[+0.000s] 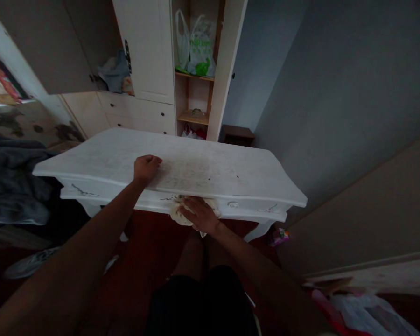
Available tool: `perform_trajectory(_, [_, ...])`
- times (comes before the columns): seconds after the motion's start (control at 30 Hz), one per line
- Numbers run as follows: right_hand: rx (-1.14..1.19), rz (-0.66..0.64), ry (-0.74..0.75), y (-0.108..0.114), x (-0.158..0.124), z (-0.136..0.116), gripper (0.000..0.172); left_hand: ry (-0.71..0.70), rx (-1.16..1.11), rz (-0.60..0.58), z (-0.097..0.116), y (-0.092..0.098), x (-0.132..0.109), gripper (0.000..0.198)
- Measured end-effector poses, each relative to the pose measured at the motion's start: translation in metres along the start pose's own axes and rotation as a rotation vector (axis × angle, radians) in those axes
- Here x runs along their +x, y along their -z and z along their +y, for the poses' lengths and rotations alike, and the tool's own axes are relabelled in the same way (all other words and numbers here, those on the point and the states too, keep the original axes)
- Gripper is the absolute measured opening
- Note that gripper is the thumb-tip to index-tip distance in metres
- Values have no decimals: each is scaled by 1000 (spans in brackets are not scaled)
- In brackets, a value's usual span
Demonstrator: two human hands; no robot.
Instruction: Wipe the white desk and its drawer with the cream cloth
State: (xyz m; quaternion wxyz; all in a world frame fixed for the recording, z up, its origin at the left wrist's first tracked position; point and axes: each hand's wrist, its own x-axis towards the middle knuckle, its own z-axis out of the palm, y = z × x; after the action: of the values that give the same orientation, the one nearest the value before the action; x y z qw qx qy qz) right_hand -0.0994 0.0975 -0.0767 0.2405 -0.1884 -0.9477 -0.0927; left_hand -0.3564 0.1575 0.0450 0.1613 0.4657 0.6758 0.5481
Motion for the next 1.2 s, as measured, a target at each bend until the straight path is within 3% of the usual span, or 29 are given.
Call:
perform_trajectory(0.3, [-40,152,-176,13,-79,18,70,-9,40,7,-1,-2,0,18])
perform_trajectory(0.67, [48,-53,-31,37,-130,37,70,-18,109,10,3,-1,-2,17])
perform_trajectory(0.8, [-16,-44,-63,54,-165,50,67,-5,98,1,7,0,-4,17])
perform_trajectory(0.9, [-72,-26,-181,72,-197,61,67,-8,96,-8,10,0,-5,17])
perform_trajectory(1.03, [-189,69,-460,100,-231,69,67,0,114,-12,8,1,-4,17])
perform_trajectory(1.2, [-294,309,-786,119,-242,63,61,-28,134,-15,5,1,-2,21])
